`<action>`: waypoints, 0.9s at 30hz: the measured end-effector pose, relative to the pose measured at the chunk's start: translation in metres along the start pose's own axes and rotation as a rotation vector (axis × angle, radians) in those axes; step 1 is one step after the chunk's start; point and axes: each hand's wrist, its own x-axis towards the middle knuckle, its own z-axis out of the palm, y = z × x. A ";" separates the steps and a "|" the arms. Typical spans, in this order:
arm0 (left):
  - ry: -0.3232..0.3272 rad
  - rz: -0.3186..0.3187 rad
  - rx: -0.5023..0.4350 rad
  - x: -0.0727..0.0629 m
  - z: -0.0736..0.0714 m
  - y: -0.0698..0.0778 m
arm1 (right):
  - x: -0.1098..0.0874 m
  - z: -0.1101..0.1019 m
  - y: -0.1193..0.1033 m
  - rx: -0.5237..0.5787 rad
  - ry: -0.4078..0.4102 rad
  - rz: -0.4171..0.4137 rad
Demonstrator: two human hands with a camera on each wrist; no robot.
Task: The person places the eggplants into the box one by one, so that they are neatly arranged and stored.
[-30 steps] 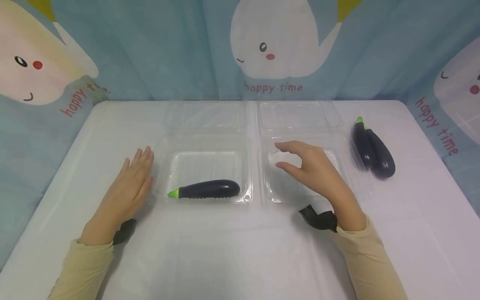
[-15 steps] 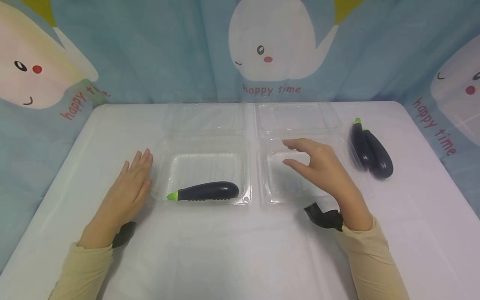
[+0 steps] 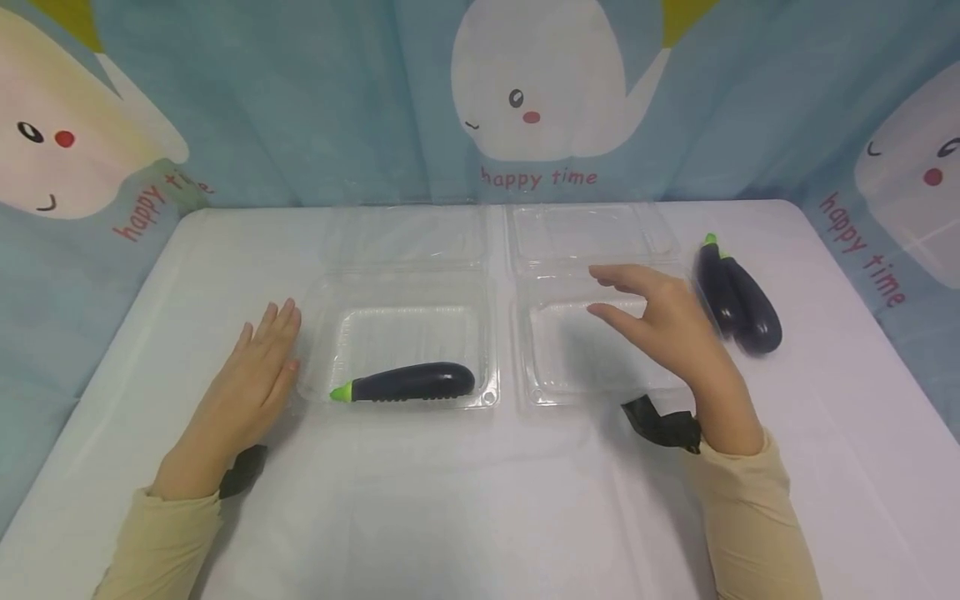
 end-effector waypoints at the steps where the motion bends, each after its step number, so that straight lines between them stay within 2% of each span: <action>1: 0.001 0.001 -0.001 0.000 0.000 0.000 | -0.001 -0.001 0.002 -0.005 0.000 0.013; 5: 0.004 0.009 -0.003 0.000 0.001 0.000 | -0.003 -0.007 0.009 -0.033 0.001 0.072; 10: 0.004 0.010 -0.007 0.001 0.001 -0.001 | -0.004 -0.015 0.015 -0.018 0.016 0.143; 17: -0.002 0.005 -0.017 -0.001 0.001 -0.001 | -0.006 -0.026 0.023 -0.028 0.039 0.190; 27: 0.002 0.009 -0.021 0.001 0.001 -0.002 | -0.010 -0.036 0.033 0.020 0.085 0.271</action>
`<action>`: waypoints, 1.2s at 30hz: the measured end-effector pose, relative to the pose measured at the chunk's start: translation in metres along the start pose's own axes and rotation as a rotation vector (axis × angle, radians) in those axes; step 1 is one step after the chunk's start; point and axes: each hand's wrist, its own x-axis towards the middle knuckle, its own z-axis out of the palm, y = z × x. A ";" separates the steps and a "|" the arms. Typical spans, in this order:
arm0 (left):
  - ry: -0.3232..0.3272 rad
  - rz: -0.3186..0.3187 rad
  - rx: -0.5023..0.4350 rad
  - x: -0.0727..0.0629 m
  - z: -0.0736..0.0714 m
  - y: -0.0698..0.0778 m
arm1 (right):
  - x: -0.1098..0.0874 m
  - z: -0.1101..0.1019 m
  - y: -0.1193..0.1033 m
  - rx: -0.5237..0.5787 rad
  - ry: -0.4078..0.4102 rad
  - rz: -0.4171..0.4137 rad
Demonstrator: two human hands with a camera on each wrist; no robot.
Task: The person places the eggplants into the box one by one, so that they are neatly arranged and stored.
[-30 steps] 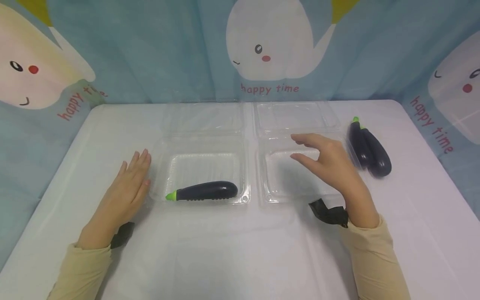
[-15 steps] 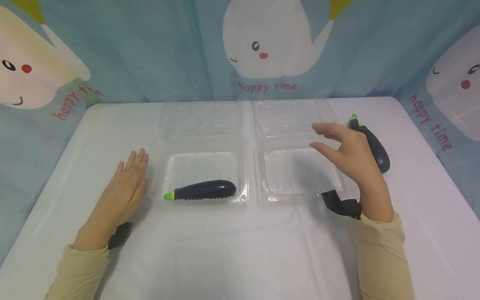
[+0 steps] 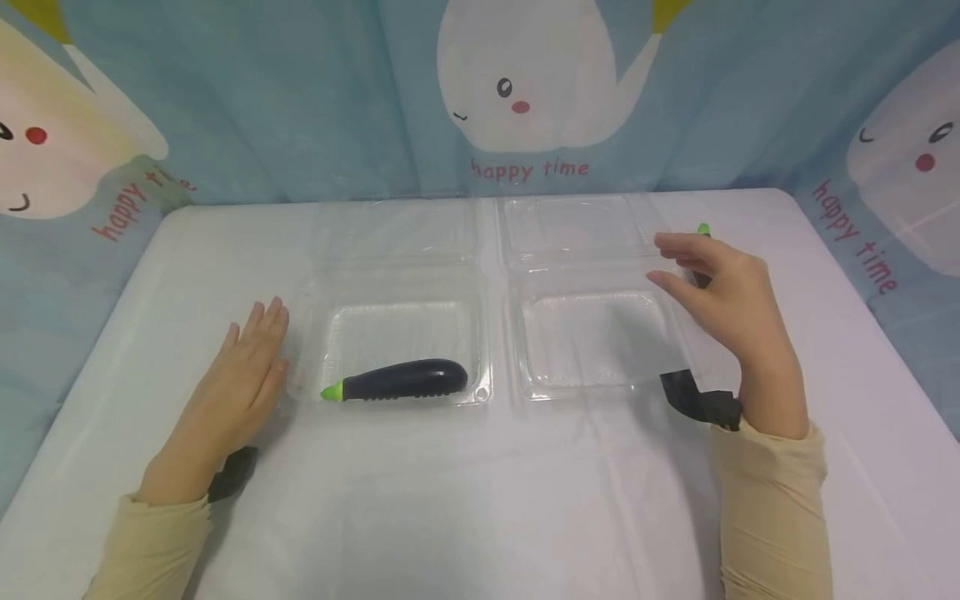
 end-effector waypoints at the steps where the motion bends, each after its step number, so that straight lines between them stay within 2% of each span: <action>1: -0.001 -0.001 0.001 0.000 0.000 0.000 | 0.000 -0.001 0.001 0.006 0.004 0.006; 6: -0.001 -0.004 0.000 -0.002 -0.001 -0.001 | 0.002 -0.005 0.005 0.039 0.019 0.024; 12: 0.021 -0.004 0.005 -0.003 -0.003 -0.003 | 0.009 -0.009 0.015 0.047 -0.001 0.134; 16: 0.019 -0.004 0.004 -0.003 -0.004 -0.003 | 0.009 -0.011 0.024 0.050 -0.006 0.159; 31: 0.019 0.002 -0.014 -0.002 -0.002 -0.001 | -0.006 -0.036 0.053 -0.001 0.056 0.335; 36: 0.013 0.005 -0.009 -0.001 0.000 0.000 | -0.013 -0.040 0.064 -0.061 0.070 0.392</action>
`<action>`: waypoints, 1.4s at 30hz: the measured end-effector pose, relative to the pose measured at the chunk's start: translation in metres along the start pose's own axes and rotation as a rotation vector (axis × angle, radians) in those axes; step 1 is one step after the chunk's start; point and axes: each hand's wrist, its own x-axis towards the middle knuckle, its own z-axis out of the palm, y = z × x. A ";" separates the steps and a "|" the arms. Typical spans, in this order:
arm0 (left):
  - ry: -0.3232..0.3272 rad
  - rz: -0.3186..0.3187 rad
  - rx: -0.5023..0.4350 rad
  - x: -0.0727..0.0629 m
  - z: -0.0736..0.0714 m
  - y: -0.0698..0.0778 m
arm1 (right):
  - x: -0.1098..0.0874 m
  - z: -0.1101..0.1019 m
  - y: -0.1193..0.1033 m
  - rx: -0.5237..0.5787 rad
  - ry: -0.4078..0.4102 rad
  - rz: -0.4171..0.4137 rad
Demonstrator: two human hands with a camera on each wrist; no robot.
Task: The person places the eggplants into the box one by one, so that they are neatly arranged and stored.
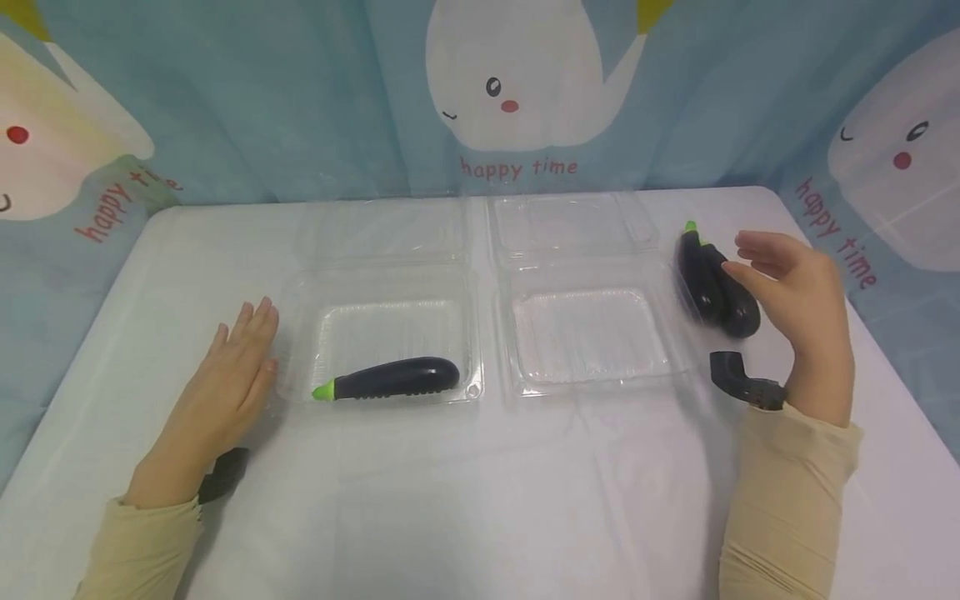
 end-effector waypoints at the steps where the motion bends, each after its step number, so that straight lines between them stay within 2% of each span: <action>1: -0.001 0.001 0.001 0.000 0.000 0.000 | 0.000 -0.001 0.002 -0.007 0.003 0.007; 8: 0.005 0.007 0.005 0.000 0.001 0.000 | 0.000 -0.006 0.010 0.018 0.023 0.019; 17: 0.006 0.010 0.000 -0.001 0.002 0.000 | 0.001 -0.004 0.018 -0.033 0.066 0.059; 23: 0.009 0.017 -0.001 0.001 0.002 -0.001 | 0.002 -0.004 0.026 -0.002 0.075 0.079; 31: -0.005 -0.003 0.002 0.000 -0.001 -0.001 | 0.005 -0.002 0.035 0.034 0.075 0.099; 36: -0.005 -0.007 0.002 -0.001 0.000 -0.001 | 0.007 0.001 0.041 -0.008 0.065 0.120; 42: 0.001 0.005 0.006 0.000 0.001 0.000 | 0.009 0.003 0.052 -0.088 0.003 0.178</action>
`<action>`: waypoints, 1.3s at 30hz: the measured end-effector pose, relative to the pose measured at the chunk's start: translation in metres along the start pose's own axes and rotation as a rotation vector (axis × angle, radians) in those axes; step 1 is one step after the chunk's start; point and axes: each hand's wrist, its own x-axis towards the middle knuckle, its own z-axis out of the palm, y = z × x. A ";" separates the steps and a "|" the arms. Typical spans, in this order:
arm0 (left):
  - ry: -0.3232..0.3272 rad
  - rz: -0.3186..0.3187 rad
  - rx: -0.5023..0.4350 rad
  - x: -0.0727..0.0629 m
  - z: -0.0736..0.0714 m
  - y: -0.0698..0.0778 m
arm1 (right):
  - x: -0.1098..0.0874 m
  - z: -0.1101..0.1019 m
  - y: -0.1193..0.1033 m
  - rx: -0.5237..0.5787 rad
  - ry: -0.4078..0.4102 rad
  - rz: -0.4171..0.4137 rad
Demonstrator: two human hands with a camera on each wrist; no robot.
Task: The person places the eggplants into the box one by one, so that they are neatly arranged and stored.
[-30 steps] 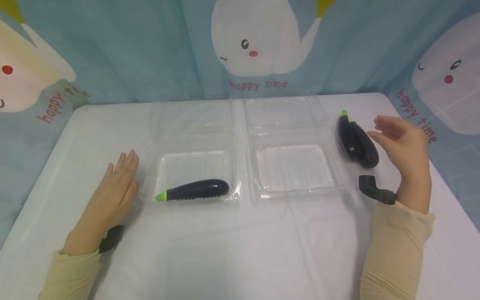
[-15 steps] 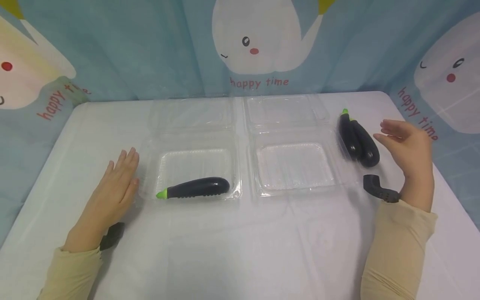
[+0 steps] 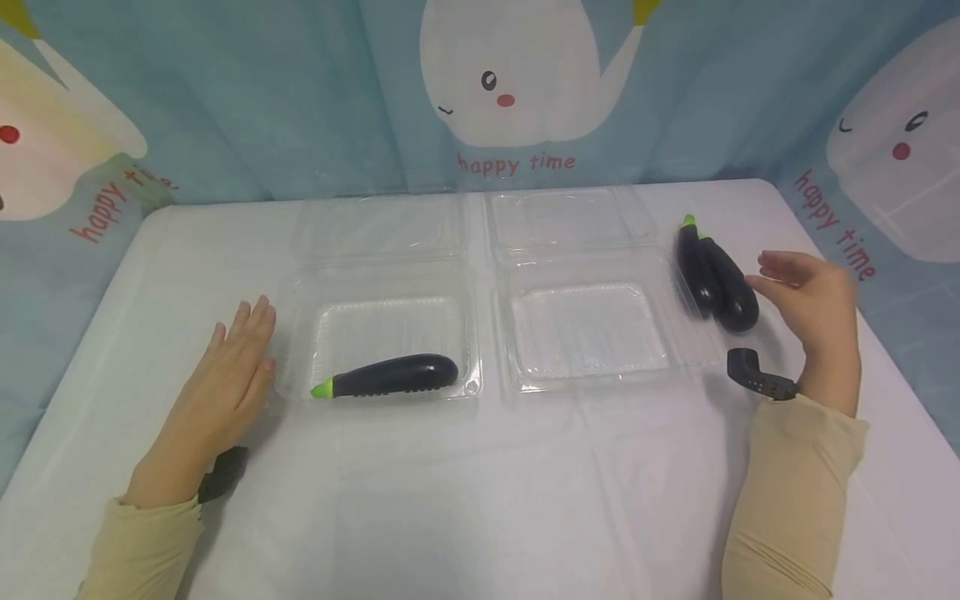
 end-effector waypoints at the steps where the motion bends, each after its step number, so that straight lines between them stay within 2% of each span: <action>1: 0.001 0.001 0.001 0.000 0.000 0.000 | 0.002 0.001 0.002 -0.010 -0.013 0.003; 9: 0.004 -0.002 -0.002 0.000 -0.002 0.000 | 0.010 0.007 0.018 0.034 -0.086 -0.011; 18: -0.009 -0.010 -0.008 -0.001 -0.002 0.000 | 0.006 0.007 0.013 0.016 -0.163 -0.009; 23: -0.013 -0.011 -0.007 -0.003 -0.002 0.000 | 0.007 0.010 0.017 0.005 -0.184 -0.001; 25: -0.010 -0.009 -0.005 -0.004 -0.002 0.000 | 0.011 0.012 0.027 -0.002 -0.184 -0.004; 32: -0.003 0.002 -0.008 -0.002 -0.001 0.000 | 0.043 0.022 0.087 -0.040 -0.146 -0.030; 35: -0.002 0.002 -0.009 -0.001 -0.001 0.001 | 0.049 0.023 0.097 -0.028 -0.142 -0.036; 39: -0.007 -0.005 -0.008 0.000 -0.001 0.001 | 0.050 0.024 0.098 -0.020 -0.151 -0.024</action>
